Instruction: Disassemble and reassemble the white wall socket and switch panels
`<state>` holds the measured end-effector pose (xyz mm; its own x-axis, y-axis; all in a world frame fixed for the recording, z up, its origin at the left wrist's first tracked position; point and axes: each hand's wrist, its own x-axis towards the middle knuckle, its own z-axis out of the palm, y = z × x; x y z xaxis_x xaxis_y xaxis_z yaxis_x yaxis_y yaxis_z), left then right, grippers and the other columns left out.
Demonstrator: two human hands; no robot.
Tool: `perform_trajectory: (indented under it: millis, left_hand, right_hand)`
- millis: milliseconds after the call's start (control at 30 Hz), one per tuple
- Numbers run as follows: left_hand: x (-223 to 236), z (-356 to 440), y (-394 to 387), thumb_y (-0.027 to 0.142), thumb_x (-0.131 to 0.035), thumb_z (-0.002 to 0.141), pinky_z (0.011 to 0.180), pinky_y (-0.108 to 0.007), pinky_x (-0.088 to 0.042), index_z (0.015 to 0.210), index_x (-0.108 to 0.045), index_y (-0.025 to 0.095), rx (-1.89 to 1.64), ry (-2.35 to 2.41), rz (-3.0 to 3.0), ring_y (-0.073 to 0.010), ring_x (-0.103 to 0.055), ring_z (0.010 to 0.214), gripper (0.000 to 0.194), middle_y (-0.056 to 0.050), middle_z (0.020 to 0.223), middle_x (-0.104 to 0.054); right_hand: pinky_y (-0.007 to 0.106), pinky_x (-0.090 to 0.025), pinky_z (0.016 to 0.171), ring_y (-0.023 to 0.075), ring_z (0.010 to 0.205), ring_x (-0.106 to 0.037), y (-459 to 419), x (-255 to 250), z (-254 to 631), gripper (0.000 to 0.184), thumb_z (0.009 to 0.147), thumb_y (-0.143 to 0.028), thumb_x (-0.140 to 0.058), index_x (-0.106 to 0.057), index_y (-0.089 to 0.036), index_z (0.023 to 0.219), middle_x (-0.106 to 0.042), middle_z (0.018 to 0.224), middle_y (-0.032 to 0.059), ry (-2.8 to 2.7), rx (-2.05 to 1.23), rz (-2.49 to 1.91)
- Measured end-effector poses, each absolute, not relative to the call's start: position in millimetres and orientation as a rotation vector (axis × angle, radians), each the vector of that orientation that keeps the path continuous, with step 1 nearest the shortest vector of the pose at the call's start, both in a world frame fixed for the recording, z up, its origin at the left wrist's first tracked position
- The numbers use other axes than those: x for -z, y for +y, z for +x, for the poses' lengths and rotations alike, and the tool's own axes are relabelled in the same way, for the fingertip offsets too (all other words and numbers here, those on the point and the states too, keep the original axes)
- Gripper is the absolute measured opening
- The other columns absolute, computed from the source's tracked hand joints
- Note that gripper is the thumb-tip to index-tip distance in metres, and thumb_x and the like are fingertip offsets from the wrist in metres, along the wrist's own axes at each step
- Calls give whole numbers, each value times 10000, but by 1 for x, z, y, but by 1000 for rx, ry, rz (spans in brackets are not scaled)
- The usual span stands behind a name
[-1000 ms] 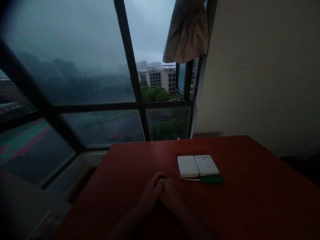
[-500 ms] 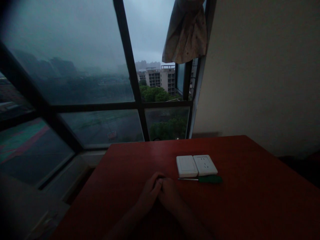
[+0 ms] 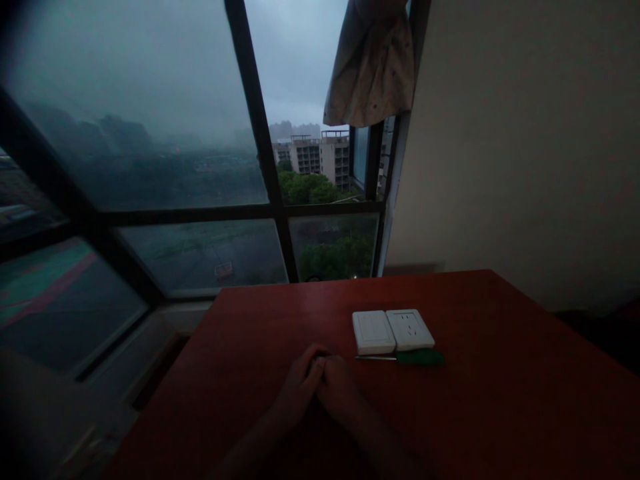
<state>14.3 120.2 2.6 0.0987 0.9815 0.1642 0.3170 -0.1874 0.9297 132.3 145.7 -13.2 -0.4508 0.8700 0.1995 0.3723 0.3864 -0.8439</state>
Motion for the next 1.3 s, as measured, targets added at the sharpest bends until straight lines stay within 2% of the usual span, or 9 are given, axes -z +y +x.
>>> perform_trajectory:
  millis: [400,633,867,1300]
  left_hand:
    - [-1,14,120,272,-436,906,806,-302,-437,1004,-591,187,-1107,1298,1634,-203,-595,883,202,-43,944,-652]
    - [-4,15,120,277,-428,907,797,-297,-445,1018,-596,180,-1099,1294,1634,-199,-598,870,224,-40,934,-657]
    - [-2,14,120,276,-432,916,805,-294,-438,1023,-590,186,-1099,1311,1637,-195,-595,887,210,-33,948,-650]
    - [-1,14,120,263,-421,914,817,-299,-443,1023,-590,180,-1103,1293,1646,-196,-592,892,218,-43,956,-649]
  right_hand:
    - [239,-377,534,173,608,-616,146,13,132,193,727,-175,-433,-606,-167,641,-684,675,65,-1988,-994,-1038]
    - [250,-399,570,188,652,-627,147,19,132,220,762,-199,-427,-625,-158,674,-692,714,78,-1995,-981,-1045]
    - [240,-363,527,173,605,-605,146,15,132,195,735,-185,-438,-611,-165,647,-674,671,59,-1996,-979,-1044]
    - [241,-406,559,177,644,-619,147,15,133,199,759,-192,-445,-613,-170,654,-690,695,63,-2006,-997,-1053]
